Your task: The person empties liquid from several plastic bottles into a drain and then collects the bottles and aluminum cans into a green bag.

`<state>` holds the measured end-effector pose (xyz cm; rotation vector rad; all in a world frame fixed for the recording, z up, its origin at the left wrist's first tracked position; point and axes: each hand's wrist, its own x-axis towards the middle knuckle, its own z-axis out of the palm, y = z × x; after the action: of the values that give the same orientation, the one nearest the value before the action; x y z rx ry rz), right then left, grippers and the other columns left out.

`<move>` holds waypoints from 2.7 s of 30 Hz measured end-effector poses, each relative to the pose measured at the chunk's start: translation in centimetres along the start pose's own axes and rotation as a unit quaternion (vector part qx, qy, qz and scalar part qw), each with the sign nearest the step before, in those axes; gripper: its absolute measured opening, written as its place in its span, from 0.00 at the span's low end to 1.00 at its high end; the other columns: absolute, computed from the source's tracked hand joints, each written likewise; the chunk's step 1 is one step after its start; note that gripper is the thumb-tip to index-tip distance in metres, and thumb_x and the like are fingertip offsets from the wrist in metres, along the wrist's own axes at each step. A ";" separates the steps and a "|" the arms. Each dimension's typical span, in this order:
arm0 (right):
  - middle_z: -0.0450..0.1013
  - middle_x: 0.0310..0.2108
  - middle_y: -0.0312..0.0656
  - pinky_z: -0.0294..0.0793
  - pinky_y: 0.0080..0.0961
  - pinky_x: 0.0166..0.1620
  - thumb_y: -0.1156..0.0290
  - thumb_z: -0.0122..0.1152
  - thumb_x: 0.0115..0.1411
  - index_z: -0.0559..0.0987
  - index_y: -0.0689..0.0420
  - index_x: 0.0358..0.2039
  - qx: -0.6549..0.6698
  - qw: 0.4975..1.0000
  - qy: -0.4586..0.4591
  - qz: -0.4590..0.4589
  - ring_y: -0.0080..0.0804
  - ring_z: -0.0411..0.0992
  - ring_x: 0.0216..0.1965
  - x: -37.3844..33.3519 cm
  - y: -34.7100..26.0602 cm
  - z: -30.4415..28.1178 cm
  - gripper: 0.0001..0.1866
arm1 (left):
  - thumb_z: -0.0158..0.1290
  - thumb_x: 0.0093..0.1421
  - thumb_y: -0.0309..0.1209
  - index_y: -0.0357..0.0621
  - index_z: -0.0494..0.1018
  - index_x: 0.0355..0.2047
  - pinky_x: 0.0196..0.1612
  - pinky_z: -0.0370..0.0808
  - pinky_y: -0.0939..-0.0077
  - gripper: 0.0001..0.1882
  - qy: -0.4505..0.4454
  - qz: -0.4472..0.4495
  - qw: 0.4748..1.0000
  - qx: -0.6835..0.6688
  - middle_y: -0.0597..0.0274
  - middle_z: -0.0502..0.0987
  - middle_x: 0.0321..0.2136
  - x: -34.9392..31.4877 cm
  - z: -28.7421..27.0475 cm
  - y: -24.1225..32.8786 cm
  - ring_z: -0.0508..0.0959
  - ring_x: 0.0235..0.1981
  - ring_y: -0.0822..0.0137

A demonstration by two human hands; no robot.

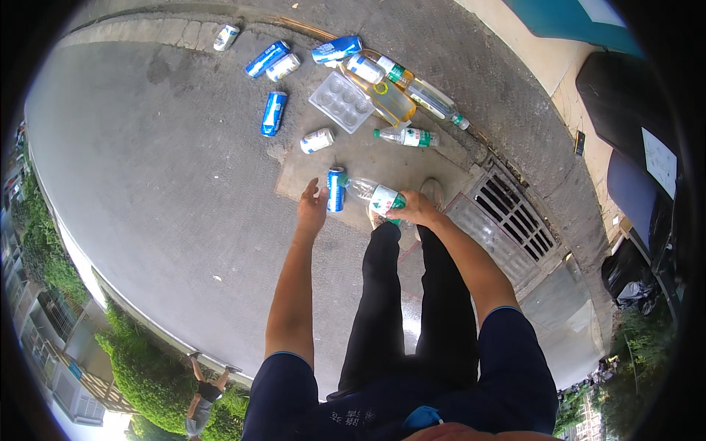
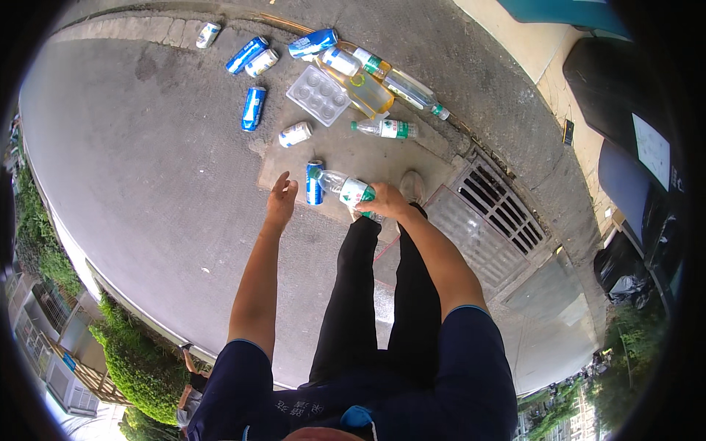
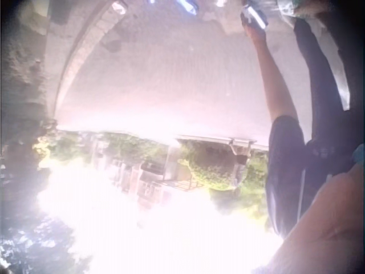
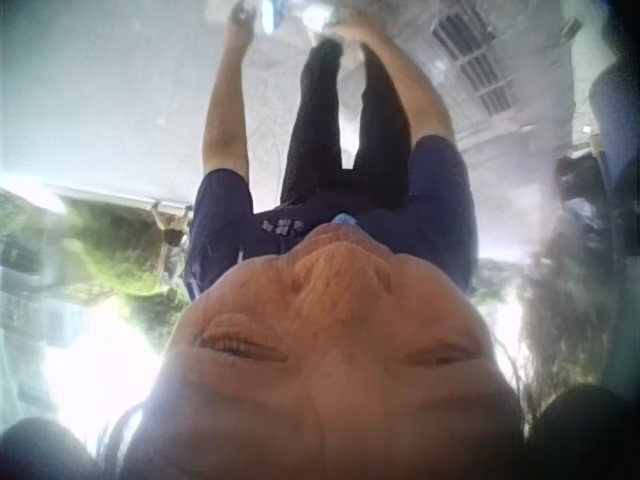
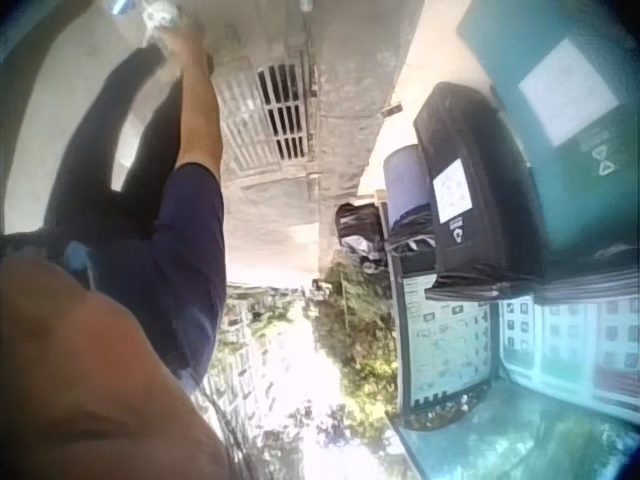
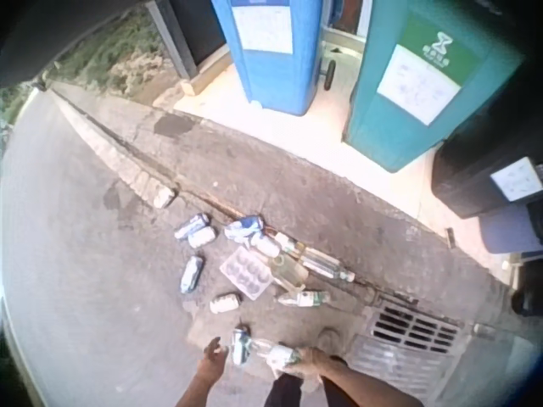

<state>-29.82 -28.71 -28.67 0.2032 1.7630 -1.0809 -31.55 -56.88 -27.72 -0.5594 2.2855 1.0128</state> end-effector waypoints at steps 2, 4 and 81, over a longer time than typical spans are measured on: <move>0.75 0.37 0.50 0.70 0.34 0.45 0.50 0.68 0.40 0.74 0.58 0.45 -0.059 0.998 0.016 0.004 0.48 0.73 0.40 2.8 0.1 1.1 0.35 | 0.50 0.60 0.40 0.46 0.64 0.54 0.42 0.72 0.71 0.24 -0.026 -0.021 0.998 -0.053 0.52 0.75 0.39 0.1 -0.4 0.7 0.74 0.38 0.65; 0.73 0.41 0.50 0.69 0.34 0.47 0.48 0.67 0.39 0.72 0.58 0.48 -0.088 0.994 0.044 -0.057 0.48 0.71 0.44 6.3 0.8 2.0 0.38 | 0.50 0.60 0.37 0.44 0.65 0.54 0.39 0.72 0.73 0.23 -0.040 -0.017 0.996 -0.080 0.54 0.75 0.39 0.4 -0.3 -0.6 0.75 0.38 0.67; 0.74 0.36 0.40 0.69 0.25 0.47 0.69 0.74 0.33 0.72 0.63 0.43 0.232 0.965 -0.090 -0.084 0.28 0.71 0.38 -28.5 -4.5 -3.6 0.33 | 0.51 0.56 0.37 0.43 0.65 0.30 0.22 0.71 0.68 0.11 -0.249 0.621 0.727 0.153 0.57 0.69 0.18 -16.9 -7.0 29.3 0.74 0.20 0.57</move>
<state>-21.40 -19.20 -2.46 0.2349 1.3625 -1.5797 -38.04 -41.60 2.54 1.4334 2.0445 1.0356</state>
